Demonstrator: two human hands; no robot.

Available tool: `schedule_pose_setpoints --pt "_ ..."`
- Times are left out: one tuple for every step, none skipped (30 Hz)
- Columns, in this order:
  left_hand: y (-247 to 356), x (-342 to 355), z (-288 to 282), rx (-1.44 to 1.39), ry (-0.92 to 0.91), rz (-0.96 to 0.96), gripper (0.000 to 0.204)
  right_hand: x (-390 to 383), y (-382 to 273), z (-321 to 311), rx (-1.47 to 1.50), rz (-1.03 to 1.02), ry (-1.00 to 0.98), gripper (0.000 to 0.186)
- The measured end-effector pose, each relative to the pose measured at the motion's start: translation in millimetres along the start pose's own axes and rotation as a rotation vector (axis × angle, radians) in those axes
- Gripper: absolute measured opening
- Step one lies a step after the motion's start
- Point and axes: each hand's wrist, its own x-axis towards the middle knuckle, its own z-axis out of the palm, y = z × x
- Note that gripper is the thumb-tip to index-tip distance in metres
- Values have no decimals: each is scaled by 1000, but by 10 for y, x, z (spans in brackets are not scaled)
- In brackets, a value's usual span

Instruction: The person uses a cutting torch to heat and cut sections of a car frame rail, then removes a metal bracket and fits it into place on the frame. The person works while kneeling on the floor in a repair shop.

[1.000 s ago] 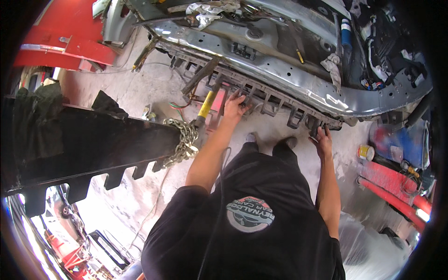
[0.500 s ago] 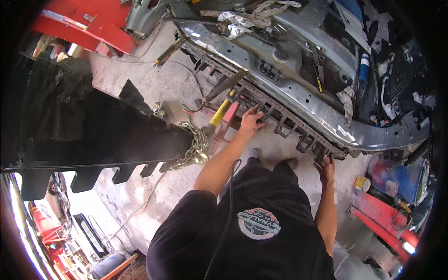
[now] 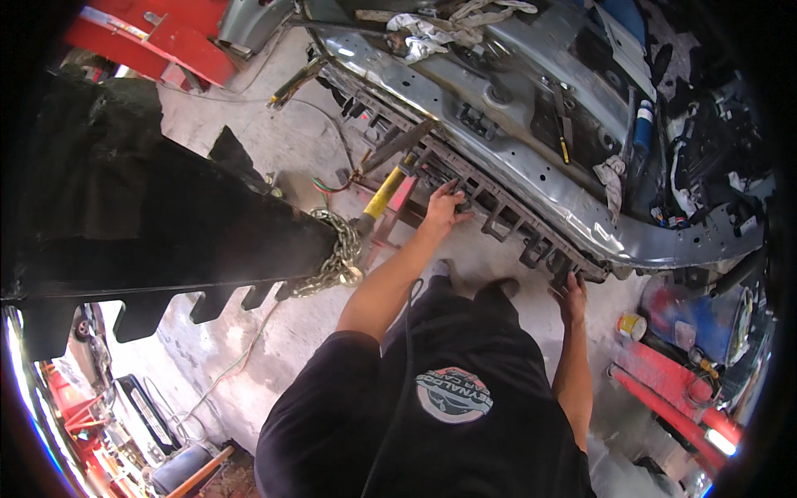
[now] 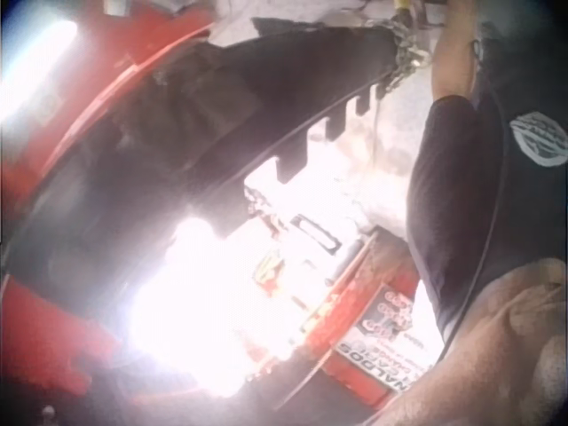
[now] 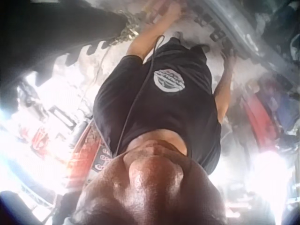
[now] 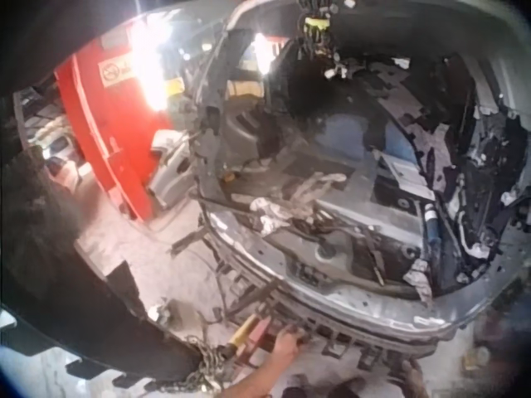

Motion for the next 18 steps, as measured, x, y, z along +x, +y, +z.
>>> schedule_pose_setpoints --pt "-6 20 -17 -7 -8 -2 62 29 5 -14 -13 -23 -26 56" --pt "5 20 -33 -10 -16 -4 63 66 13 -19 -21 -46 -50 56" --pt "12 6 -50 -22 -48 -8 65 86 22 -39 -30 -69 -75 57" --pt "-23 -14 -48 -16 -65 12 66 84 44 -65 -32 -75 -39 58" --pt "-24 -18 -69 -5 -80 39 67 94 64 -30 -29 -84 -9 59" --pt "-29 -25 -88 5 -95 67 68 95 77 -1 -25 -92 20 59" --pt "-53 -47 -102 -26 -87 51 69 97 79 7 -21 -84 45 67" --pt "-87 -96 -104 -55 -80 33 70 94 79 1 -14 -77 72 76" --pt "-113 -143 -110 -83 -73 15 72 90 89 1 -6 -69 99 85" --pt "-124 -188 -132 -100 -41 0 72 97 107 14 -3 -81 104 83" --pt "-164 -240 -158 -117 -12 -21 71 75 99 27 -1 -91 116 82" --pt "-236 -264 -179 -137 17 -50 71 51 81 5 -3 -100 135 80" --pt "-263 -254 -264 -116 -2 -62 71 78 84 29 -16 -93 122 74" --pt "-340 -210 -398 -98 -33 -87 71 121 97 16 -31 -90 124 68" --pt "-405 -196 -487 -82 -62 -113 71 153 102 -10 -50 -85 128 62" --pt "-428 -212 -518 -88 -90 -112 70 170 87 9 -52 -75 136 61" --pt "-407 -223 -530 -92 -119 -109 70 174 77 41 -51 -67 143 60" --pt "-379 -234 -522 -95 -144 -102 69 165 73 51 -56 -61 167 60"
